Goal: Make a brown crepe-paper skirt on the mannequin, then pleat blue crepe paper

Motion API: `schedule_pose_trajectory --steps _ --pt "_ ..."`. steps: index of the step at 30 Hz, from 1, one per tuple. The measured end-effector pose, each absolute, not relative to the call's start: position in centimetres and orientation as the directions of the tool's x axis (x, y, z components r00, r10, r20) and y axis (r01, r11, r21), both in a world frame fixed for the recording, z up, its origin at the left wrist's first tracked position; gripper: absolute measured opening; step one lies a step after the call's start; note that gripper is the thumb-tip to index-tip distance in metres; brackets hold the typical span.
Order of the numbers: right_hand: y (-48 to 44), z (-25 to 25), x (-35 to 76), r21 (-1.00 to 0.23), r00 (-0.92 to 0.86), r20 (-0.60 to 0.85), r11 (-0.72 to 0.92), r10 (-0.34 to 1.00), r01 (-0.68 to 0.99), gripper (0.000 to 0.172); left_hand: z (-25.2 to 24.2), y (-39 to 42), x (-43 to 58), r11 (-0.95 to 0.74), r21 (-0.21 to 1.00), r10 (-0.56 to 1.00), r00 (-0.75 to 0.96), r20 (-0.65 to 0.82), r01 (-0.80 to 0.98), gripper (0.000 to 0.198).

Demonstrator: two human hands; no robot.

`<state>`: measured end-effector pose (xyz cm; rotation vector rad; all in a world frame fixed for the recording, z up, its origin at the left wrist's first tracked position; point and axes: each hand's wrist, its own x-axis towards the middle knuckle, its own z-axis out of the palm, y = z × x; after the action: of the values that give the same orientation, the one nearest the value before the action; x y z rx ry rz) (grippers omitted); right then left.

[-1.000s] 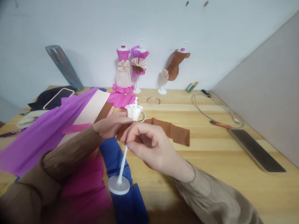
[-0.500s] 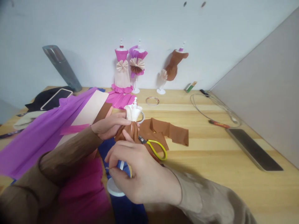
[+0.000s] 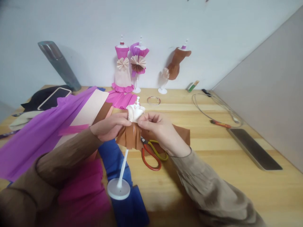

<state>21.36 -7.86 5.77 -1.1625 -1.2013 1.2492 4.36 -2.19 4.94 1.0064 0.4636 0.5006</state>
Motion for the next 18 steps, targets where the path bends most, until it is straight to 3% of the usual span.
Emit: schedule_pose_trajectory --steps 7,18 --pt "-8.18 6.33 20.56 -0.990 0.041 0.021 0.015 0.999 0.141 0.019 5.38 -2.44 4.42 0.381 0.909 0.608 0.787 -0.106 -0.171 0.023" --pt "-8.10 6.28 20.57 -0.974 0.036 0.035 0.026 0.999 0.226 0.018 5.39 -2.53 4.51 0.407 0.900 0.602 0.786 -0.137 -0.155 0.026"
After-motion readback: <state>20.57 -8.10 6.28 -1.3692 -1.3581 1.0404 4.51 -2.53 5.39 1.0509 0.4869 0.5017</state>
